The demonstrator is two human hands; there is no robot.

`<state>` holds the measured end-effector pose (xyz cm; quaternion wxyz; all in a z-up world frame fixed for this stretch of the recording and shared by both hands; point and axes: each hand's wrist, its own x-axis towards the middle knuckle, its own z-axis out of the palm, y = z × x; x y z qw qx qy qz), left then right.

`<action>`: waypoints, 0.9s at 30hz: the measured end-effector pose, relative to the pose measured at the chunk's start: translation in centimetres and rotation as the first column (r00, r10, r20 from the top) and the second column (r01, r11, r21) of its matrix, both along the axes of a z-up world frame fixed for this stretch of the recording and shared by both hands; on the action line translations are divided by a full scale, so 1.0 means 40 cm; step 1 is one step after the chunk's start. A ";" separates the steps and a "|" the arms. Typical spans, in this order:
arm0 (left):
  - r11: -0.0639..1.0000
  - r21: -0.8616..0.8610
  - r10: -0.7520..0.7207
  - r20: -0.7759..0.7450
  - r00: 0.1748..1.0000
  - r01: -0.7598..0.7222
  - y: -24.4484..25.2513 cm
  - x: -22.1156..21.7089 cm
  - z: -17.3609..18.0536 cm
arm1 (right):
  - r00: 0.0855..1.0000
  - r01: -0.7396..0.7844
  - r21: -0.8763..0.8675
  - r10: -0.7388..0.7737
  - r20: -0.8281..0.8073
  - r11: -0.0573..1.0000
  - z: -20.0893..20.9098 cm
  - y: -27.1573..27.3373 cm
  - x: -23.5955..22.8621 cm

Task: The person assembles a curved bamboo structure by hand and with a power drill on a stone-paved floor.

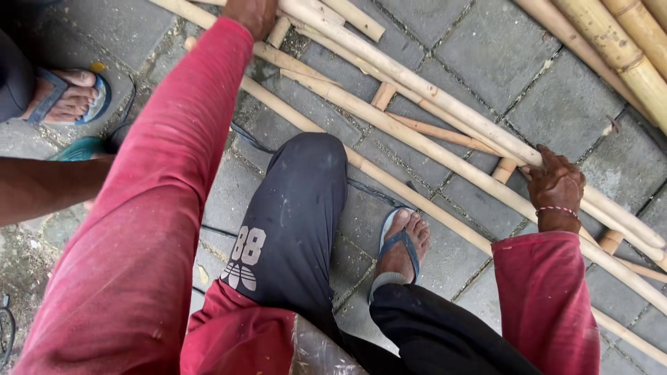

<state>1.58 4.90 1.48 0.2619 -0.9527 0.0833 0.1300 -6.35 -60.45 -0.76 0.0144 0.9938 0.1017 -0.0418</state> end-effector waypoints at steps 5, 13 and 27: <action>0.882 -0.467 0.116 0.092 0.989 -0.061 -0.088 -0.039 -0.034 | 1.000 -0.008 -0.003 0.008 0.024 1.000 -0.016 -0.017 -0.005; 0.728 -0.676 0.130 0.296 0.946 0.112 -0.100 -0.066 -0.040 | 0.997 -0.036 -0.009 0.037 0.063 0.999 -0.027 -0.029 0.001; 0.597 -0.799 0.569 0.490 0.660 0.079 -0.161 -0.265 -0.143 | 0.993 -0.066 0.037 0.062 0.097 0.997 -0.022 -0.027 -0.005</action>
